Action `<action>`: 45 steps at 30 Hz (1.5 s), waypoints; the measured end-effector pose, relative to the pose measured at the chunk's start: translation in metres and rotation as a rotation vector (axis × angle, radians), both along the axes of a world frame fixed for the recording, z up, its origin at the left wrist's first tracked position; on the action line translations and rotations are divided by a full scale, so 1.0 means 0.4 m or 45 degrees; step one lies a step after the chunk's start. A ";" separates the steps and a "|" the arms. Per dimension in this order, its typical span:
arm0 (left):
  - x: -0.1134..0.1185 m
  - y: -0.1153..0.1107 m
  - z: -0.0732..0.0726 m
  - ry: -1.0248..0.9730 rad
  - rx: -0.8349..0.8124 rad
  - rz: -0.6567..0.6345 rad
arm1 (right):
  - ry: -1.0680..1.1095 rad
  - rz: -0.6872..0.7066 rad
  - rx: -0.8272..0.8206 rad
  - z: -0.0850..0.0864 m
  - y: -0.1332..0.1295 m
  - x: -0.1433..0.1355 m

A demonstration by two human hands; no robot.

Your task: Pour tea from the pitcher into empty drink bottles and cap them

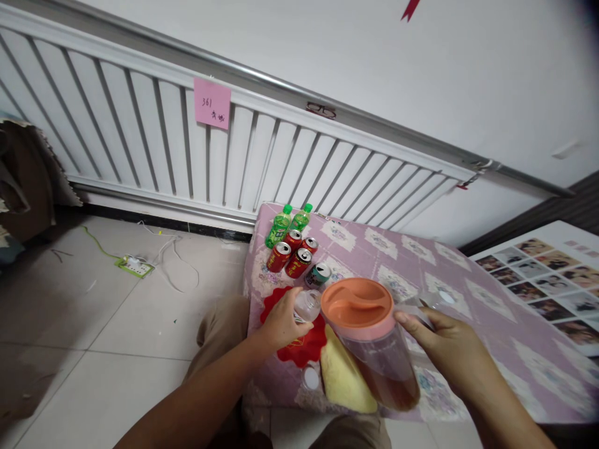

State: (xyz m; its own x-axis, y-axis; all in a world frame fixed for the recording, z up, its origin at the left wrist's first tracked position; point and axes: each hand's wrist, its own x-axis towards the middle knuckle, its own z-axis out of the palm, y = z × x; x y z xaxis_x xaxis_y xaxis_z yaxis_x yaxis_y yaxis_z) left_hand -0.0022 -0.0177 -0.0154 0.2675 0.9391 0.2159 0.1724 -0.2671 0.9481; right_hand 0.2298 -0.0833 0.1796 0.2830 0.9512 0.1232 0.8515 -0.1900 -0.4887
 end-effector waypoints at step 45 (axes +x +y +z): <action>-0.002 -0.003 0.008 0.006 0.012 -0.009 | 0.024 -0.008 0.000 0.012 0.000 -0.018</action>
State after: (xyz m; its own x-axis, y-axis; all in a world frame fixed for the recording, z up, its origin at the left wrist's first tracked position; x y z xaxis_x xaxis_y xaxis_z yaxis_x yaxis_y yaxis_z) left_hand -0.0031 -0.0188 -0.0122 0.2750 0.9352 0.2233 0.1750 -0.2771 0.9448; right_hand 0.2225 -0.0831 0.1845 0.2914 0.9493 0.1179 0.8410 -0.1955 -0.5045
